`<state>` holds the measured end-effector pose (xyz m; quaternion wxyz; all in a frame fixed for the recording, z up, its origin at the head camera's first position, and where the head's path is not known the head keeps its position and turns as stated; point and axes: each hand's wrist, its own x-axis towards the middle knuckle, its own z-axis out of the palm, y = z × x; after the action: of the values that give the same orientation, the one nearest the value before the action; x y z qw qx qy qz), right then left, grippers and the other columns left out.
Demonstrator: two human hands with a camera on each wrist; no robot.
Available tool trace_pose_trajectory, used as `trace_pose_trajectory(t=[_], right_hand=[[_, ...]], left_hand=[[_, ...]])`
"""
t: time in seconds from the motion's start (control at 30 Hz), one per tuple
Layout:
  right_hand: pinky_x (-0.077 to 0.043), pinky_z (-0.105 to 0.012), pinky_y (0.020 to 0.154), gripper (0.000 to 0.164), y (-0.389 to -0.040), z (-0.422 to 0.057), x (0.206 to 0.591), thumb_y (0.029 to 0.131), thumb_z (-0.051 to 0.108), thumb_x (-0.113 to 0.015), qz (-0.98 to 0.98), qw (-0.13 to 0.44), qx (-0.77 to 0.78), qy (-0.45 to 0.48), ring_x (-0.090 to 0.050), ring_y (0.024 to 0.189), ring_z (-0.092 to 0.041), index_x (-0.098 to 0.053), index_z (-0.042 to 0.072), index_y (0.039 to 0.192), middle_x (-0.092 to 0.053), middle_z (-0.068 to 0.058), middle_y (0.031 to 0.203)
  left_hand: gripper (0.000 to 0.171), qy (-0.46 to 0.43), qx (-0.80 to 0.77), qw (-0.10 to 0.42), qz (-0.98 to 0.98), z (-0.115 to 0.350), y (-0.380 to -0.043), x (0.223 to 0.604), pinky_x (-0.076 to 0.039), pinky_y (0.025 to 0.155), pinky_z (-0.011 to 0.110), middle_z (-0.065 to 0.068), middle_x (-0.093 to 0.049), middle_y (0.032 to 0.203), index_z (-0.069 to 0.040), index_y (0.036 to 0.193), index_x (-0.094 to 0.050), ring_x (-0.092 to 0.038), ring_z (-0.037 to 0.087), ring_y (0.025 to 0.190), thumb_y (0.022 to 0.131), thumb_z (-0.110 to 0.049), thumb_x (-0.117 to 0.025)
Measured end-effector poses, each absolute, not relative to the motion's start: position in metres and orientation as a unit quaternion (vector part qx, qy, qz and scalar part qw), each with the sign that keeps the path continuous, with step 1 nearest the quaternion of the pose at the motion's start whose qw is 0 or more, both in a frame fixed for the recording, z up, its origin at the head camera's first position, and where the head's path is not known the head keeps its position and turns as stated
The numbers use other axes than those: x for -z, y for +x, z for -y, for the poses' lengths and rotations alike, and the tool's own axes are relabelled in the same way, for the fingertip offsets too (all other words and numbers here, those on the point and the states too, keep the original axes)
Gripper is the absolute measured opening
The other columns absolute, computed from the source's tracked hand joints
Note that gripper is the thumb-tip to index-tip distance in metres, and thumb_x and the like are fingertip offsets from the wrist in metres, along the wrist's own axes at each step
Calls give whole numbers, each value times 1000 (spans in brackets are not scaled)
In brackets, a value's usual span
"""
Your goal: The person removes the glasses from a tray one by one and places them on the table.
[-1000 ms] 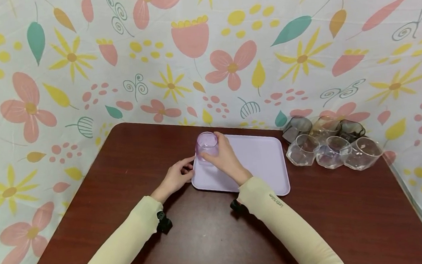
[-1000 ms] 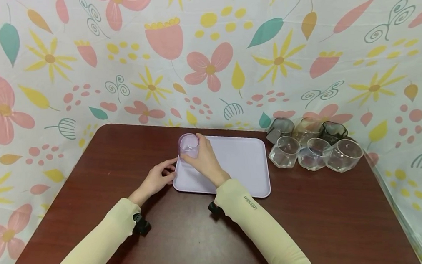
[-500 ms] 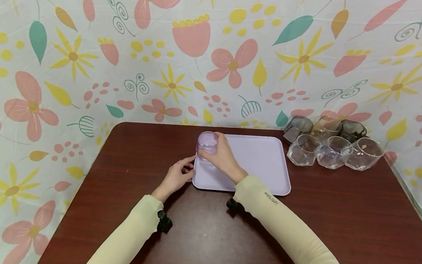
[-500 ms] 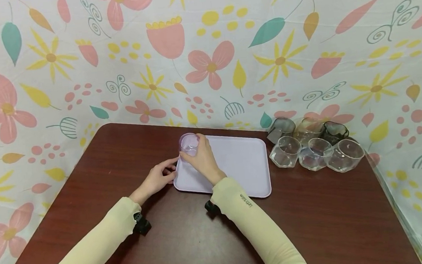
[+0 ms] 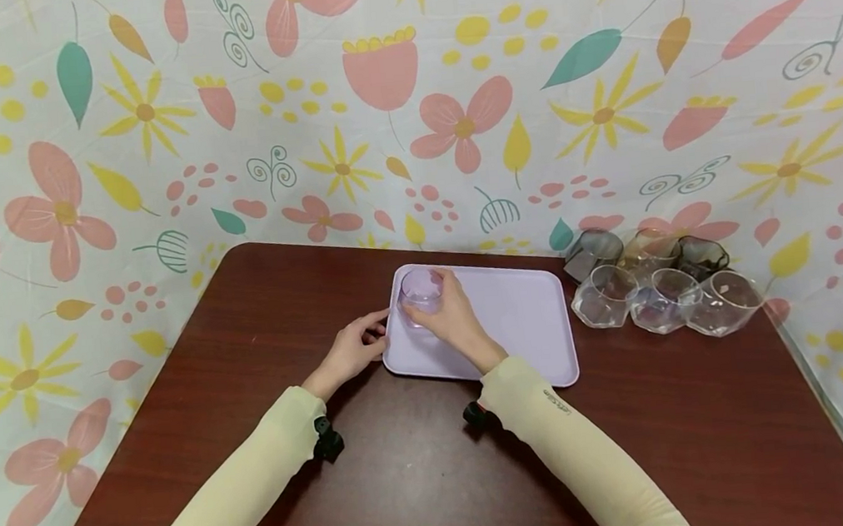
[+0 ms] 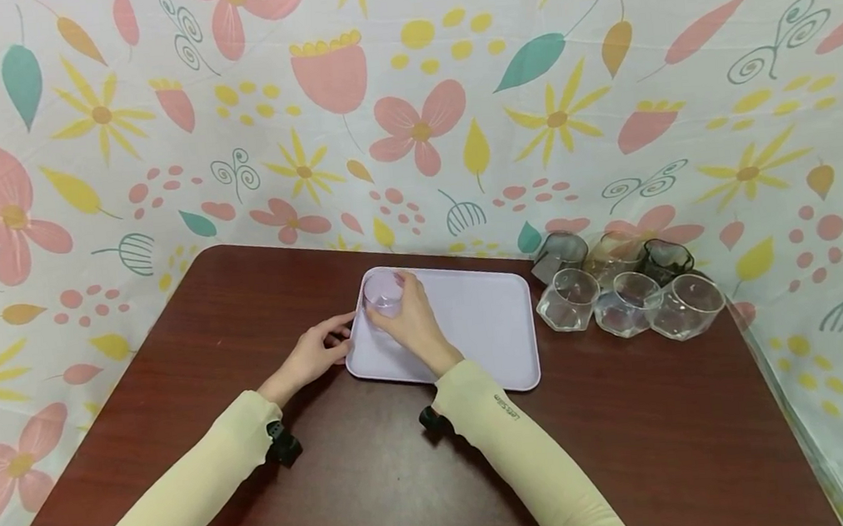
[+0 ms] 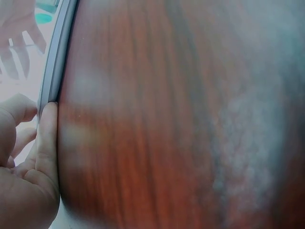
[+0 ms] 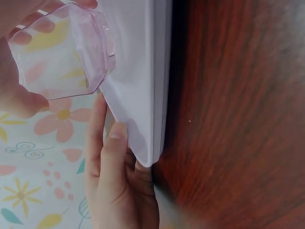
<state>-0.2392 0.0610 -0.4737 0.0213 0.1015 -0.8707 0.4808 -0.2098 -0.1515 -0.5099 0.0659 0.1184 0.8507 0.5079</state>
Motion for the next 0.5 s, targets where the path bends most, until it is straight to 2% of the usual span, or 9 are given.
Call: trace_pose_trajectory(t=[0.23, 0.5], right_hand=[[-40, -51, 116, 82, -223, -76, 471, 84, 25, -84, 870, 25, -481, 102, -50, 133, -42, -40, -9, 145, -50, -31, 141], [-40, -53, 116, 83, -202, -102, 464, 84, 26, -84, 868, 13, -487, 95, -49, 135, -43, -40, -7, 146, -50, -30, 143]], left_hand=[[53, 112, -510, 68, -850, 151, -211, 511, -63, 69, 30, 18, -67, 109, -2, 146, -59, -61, 18, 84, 94, 2, -65], [52, 114, -513, 74, -847, 153, -210, 511, -63, 70, 31, 18, -66, 110, -2, 147, -57, -60, 19, 84, 95, 2, -64]])
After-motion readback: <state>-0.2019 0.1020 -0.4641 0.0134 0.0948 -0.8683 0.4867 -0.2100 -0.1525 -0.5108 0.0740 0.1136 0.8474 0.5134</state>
